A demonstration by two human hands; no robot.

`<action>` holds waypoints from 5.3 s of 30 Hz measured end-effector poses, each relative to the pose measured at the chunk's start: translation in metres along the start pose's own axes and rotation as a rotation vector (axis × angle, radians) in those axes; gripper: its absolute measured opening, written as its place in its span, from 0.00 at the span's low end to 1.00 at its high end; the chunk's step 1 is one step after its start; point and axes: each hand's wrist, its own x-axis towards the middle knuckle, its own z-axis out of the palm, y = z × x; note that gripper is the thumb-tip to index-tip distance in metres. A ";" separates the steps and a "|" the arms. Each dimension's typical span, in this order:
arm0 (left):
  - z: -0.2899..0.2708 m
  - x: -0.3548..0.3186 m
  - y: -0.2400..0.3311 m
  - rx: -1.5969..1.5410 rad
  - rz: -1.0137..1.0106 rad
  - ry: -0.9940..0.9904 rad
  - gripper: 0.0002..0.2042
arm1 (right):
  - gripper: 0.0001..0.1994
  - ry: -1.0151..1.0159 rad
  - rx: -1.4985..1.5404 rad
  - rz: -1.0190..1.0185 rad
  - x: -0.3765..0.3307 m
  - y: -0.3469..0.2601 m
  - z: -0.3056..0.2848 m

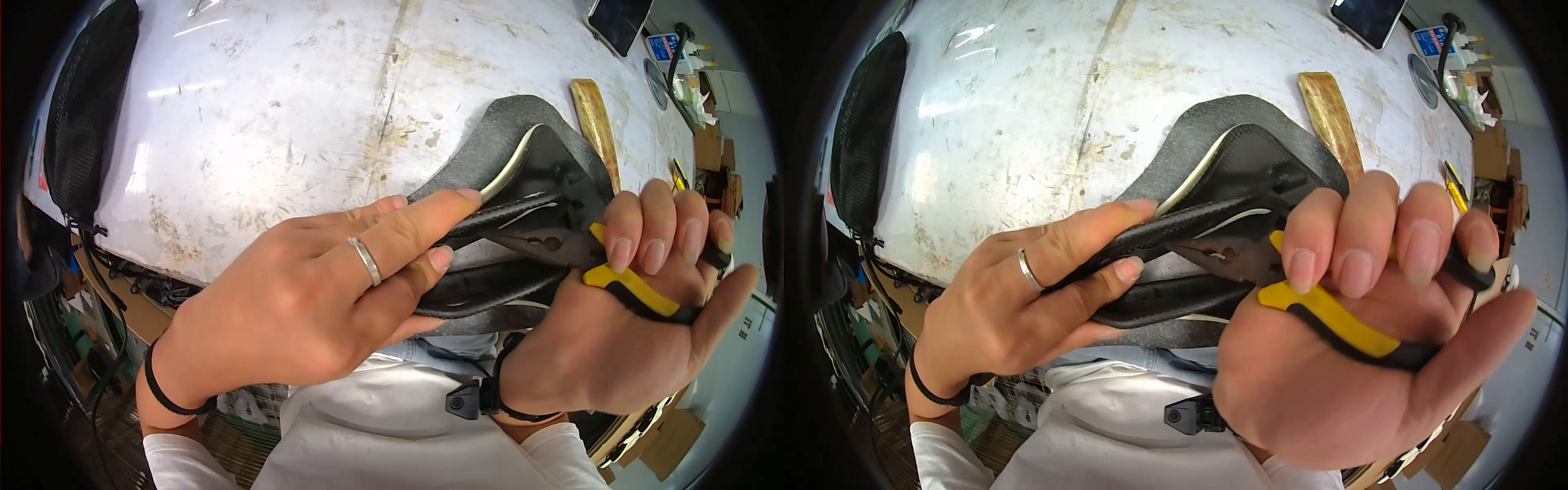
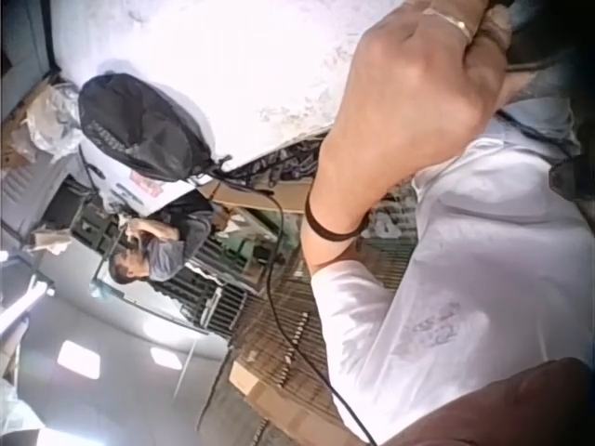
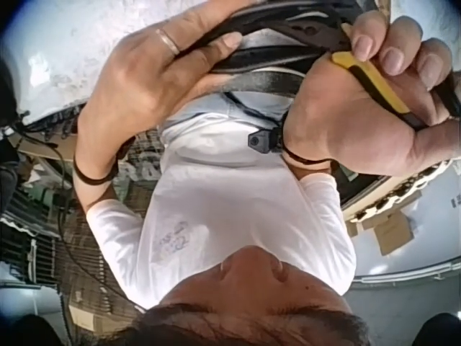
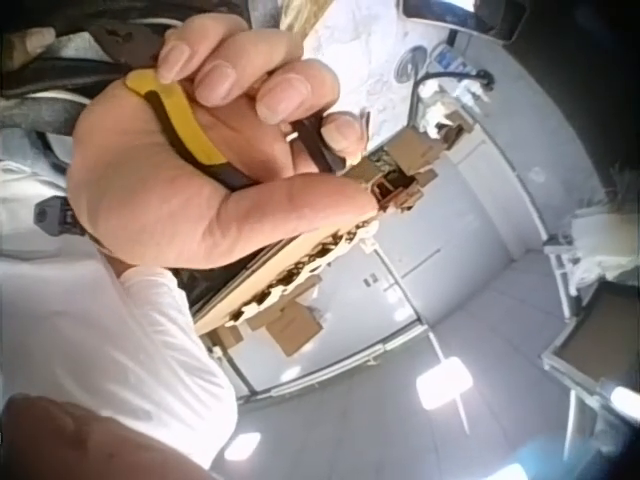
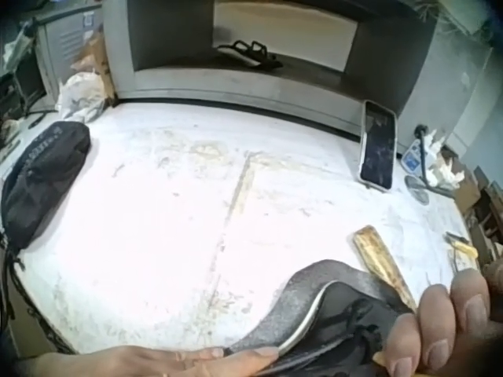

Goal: The person uses pliers and a wooden tool to pull and press a black cover onto a bicycle saddle. They turn the saddle over to press the surface by hand before placing it into a heating machine and performing final adjustments with the tools.

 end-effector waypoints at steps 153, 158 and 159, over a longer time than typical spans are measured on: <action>0.009 0.066 0.034 0.118 -0.012 -0.260 0.23 | 0.19 -0.679 -0.203 -0.538 0.017 -0.022 -0.071; 0.013 0.070 0.043 0.190 -0.029 -0.255 0.22 | 0.24 -0.573 -0.134 -0.459 0.008 -0.027 -0.067; 0.015 0.069 0.044 0.196 -0.032 -0.252 0.22 | 0.25 -0.410 -0.180 -0.355 0.003 -0.038 -0.063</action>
